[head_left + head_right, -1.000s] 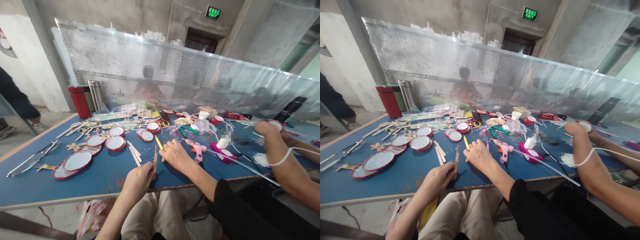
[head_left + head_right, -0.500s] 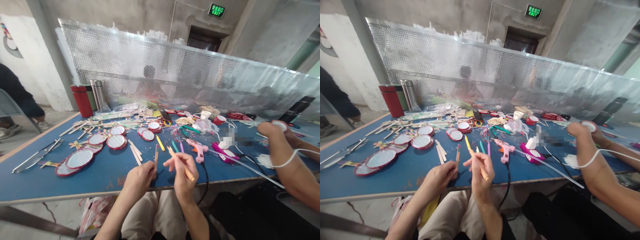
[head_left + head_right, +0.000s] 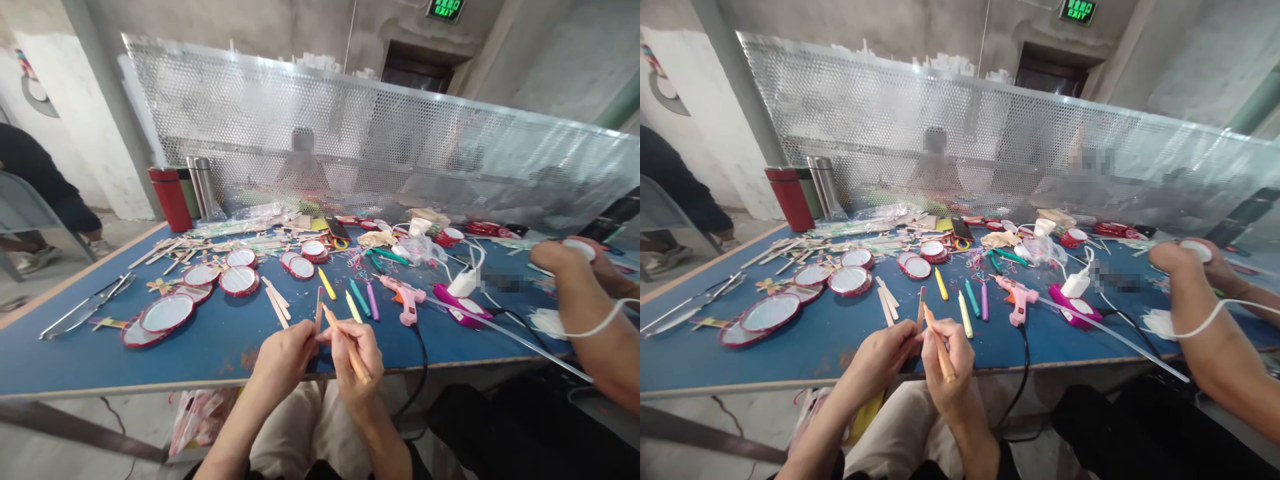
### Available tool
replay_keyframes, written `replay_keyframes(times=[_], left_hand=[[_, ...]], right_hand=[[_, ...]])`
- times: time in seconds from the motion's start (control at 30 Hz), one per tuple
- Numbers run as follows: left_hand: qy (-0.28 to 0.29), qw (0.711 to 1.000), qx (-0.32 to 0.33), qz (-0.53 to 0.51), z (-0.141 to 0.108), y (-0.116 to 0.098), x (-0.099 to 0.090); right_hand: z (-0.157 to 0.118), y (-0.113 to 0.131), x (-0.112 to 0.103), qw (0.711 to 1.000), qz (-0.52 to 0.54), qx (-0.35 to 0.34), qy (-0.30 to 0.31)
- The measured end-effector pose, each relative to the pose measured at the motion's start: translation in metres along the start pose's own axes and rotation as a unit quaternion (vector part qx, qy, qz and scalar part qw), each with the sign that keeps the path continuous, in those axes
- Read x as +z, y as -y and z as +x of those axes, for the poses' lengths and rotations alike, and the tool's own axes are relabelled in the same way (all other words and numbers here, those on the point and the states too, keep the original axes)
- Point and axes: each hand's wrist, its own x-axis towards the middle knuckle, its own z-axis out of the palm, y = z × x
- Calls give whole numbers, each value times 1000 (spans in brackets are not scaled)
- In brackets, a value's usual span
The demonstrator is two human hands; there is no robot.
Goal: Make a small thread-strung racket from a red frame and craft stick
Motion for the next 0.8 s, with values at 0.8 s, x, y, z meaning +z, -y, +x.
replay_keyframes(times=[0.8], left_hand=[[2, 1000, -8, -3, -1, -2, -2]], right_hand=[[0, 0, 2, 999, -25, 21, -30]])
